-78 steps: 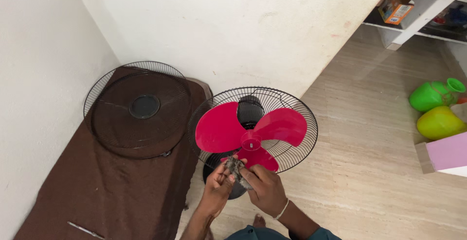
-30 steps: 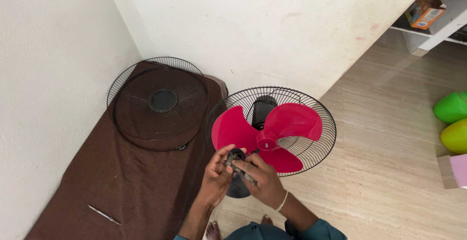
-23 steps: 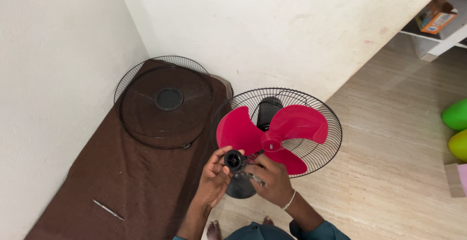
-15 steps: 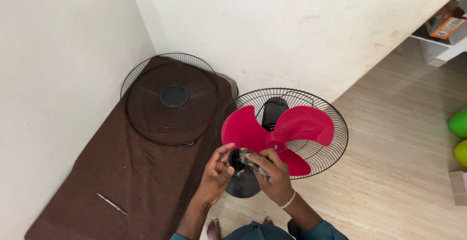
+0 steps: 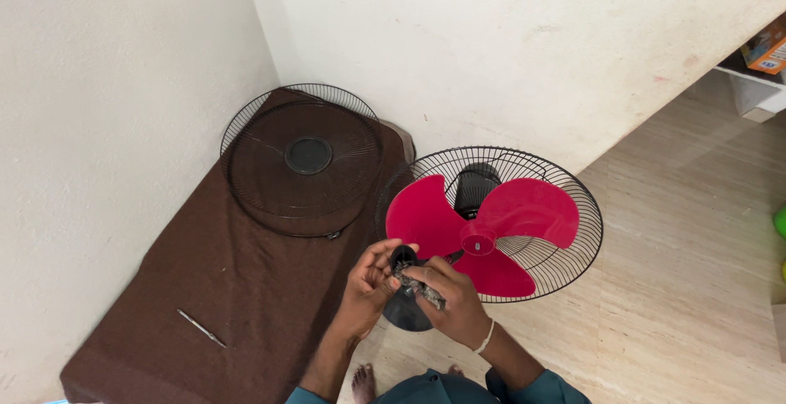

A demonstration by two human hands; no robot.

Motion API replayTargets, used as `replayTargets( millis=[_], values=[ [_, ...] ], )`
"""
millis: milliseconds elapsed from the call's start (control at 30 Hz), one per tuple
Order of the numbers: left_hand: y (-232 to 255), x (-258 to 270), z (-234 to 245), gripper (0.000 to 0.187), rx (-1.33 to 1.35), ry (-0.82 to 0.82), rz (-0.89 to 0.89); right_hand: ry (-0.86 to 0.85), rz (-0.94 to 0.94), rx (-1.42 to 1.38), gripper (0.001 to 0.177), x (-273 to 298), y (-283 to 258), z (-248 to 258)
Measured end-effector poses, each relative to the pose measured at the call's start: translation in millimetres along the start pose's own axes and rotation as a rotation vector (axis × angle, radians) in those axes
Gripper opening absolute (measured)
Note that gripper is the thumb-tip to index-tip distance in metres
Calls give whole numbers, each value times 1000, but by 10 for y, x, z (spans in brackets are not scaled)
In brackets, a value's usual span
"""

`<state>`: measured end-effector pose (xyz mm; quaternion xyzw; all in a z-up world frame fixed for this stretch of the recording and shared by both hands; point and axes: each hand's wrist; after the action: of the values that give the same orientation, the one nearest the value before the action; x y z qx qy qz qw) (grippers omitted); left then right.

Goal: The person wipes the red fan blades and the motor housing with a cloth, then removes the front grill and places it on a nearby surface. The person continues to wipe the motor and grill components.

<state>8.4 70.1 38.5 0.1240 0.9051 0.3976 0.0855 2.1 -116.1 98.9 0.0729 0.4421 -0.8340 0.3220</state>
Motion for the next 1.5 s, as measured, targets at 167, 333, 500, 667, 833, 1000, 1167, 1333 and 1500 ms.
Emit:
replayTargets(
  millis=[167,333,500,667,833,1000,1167,1333,1500],
  values=[
    [64,55,-17,58,-180,-32,-120,-59,-144,-2,33,-59,-6,-1],
    [135,99,19,57,-247,-15,-199,-138,-188,-391,34,-90,-30,27],
    [219,123,110,55,-252,-40,-219,-175,-79,60,46,-126,-222,-57],
    [207,250,122,56,-242,5,-159,-161,-47,222,36,-178,-284,-195],
    [251,370,139,58,-171,43,-168,-129,-132,-268,28,-226,-136,-244],
    [335,467,221,61,29,46,-185,41,-209,-217,32,-222,-250,-448],
    [356,590,256,59,-7,152,-200,-54,22,144,45,-257,-572,-497],
    [239,702,194,59,-61,201,-261,-152,152,347,50,-122,-698,-396],
    [182,749,42,63,-89,183,-193,-210,95,125,41,-186,-492,-353]
  ],
)
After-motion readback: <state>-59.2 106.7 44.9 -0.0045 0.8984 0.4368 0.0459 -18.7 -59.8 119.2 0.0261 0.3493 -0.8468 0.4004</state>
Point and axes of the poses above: each hand's wrist, its own x-axis away from the middle knuckle, its own z-axis out of the back of the hand, y = z × x, and after that the axes turned 4 degrees about z, right-handed
